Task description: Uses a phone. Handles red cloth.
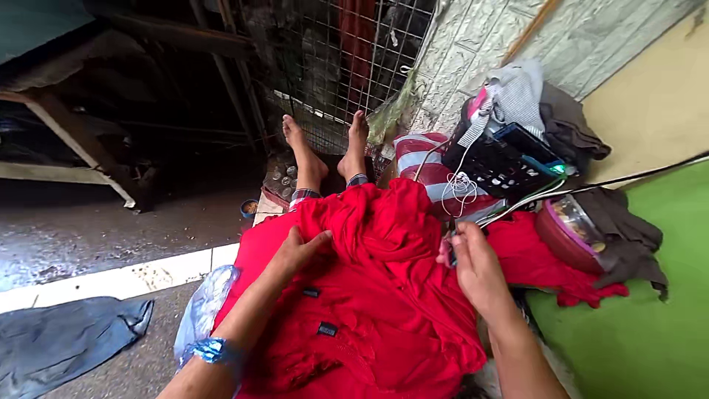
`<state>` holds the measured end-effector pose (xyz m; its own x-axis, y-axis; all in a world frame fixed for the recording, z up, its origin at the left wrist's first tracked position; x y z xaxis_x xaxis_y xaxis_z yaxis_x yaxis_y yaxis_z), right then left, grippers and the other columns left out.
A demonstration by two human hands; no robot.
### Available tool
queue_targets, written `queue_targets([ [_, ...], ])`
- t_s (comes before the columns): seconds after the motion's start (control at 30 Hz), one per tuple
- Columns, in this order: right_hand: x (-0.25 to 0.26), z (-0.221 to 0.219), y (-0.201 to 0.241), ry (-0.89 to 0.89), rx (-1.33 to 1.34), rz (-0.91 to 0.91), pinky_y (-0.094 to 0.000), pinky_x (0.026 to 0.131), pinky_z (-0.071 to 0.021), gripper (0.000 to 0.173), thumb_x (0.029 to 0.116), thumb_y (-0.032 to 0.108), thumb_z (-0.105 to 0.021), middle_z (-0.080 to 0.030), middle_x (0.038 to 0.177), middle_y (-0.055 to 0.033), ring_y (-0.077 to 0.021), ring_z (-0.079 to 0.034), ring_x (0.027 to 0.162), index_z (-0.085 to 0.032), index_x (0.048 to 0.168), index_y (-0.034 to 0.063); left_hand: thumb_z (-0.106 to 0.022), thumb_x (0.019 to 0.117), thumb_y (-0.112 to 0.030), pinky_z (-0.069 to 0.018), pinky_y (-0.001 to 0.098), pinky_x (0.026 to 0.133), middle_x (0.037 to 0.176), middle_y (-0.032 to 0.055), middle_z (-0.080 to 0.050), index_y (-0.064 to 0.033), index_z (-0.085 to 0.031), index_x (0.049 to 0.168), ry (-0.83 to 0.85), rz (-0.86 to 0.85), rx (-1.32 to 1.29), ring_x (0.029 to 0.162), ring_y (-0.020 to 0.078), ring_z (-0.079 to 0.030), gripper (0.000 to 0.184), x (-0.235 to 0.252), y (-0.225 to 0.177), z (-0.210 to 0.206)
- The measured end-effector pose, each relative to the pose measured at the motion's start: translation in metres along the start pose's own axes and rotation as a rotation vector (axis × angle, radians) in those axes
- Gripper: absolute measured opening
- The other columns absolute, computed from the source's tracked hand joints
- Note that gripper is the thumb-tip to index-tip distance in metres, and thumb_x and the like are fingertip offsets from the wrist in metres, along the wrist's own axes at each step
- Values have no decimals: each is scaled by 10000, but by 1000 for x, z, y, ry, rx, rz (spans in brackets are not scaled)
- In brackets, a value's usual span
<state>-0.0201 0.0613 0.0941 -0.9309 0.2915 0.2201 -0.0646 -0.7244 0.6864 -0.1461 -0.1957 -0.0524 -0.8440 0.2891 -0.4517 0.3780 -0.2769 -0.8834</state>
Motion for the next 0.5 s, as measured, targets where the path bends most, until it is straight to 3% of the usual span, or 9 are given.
queue_targets([
  [0.07, 24, -1, -43, -36, 212, -193, -209, 557, -457, 319, 1084, 103, -293, -497, 754, -1, -35, -489, 574, -521, 1223, -71, -705, 965, -384, -591, 453, 916, 1378, 274, -534, -42, -69, 1597, -18, -9, -77, 1126, 301, -671, 959, 3, -3, -7],
  [0.13, 38, -22, -77, 30, 296, -355, -205, 496, -359, 384, 1122, 254, -297, -436, 720, 39, -24, -384, 524, -520, 1256, -29, -757, 923, -371, -593, 494, 902, 1423, 287, -491, -104, 15, 1611, -17, -13, -102, 1155, 339, -657, 1068, 5, -9, -16],
  [0.17, 43, -34, -87, 93, 245, -394, -229, 529, -383, 429, 1112, 330, -345, -469, 753, 20, -46, -415, 564, -540, 1272, -17, -768, 915, -353, -591, 514, 903, 1425, 284, -493, -115, -11, 1612, 0, -14, -102, 1167, 351, -650, 1056, 6, -13, -22],
  [0.2, 47, -47, -90, 175, 175, -409, -299, 678, -469, 473, 1085, 373, -447, -577, 889, -62, -115, -538, 729, -558, 1303, -32, -762, 921, -322, -597, 516, 892, 1395, 270, -525, -111, -102, 1600, 19, -18, -103, 1152, 346, -659, 970, 6, -18, -29],
  [0.23, 51, -59, -88, 278, 137, -422, -417, 983, -507, 567, 1043, 397, -575, -661, 1184, -202, -244, -643, 1077, -548, 1374, -64, -739, 943, -278, -591, 504, 883, 1352, 257, -564, -97, -218, 1577, 40, -17, -109, 1127, 332, -664, 840, 6, -23, -38],
  [0.27, 56, -71, -84, 355, 116, -409, -478, 1100, -434, 626, 1003, 403, -654, -621, 1309, -265, -318, -595, 1245, -540, 1375, -88, -707, 967, -230, -582, 483, 879, 1295, 241, -598, -66, -334, 1525, 58, -22, -111, 1096, 310, -666, 692, 8, -30, -46],
  [0.37, 77, -71, -69, 306, 165, -273, -521, 1011, -486, 395, 986, 215, -679, -659, 1185, -268, -329, -631, 1140, -624, 1233, -88, -659, 979, -91, -554, 453, 888, 1160, 203, -648, 5, -510, 1350, 47, -210, -126, 1011, 251, -663, 411, 19, -69, -58],
  [0.43, 91, -52, -61, 155, 190, -192, -499, 940, -515, 274, 1023, 135, -598, -671, 1120, -229, -277, -649, 1051, -632, 1201, -70, -626, 992, -95, -556, 458, 883, 1165, 181, -651, -9, -502, 1342, 8, -422, -150, 1004, 231, -666, 381, 27, -93, -56],
  [0.5, 98, -36, -52, -16, 124, -138, -506, 955, -500, 313, 1044, 168, -563, -657, 1151, -246, -293, -637, 1083, -609, 1235, -76, -592, 1028, -152, -543, 477, 940, 1258, 222, -629, -11, -414, 1430, -51, -526, -70, 1089, 270, -665, 462, 38, -101, -48],
])
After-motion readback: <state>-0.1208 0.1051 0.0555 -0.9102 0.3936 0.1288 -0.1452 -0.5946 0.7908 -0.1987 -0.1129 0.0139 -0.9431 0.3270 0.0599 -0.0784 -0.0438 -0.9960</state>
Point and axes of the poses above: each hand's wrist, its own x-axis towards the middle knuckle, its own z-axis out of the back of the hand, y = z × x, the point moved 9 cm from there along x, towards the middle knuckle
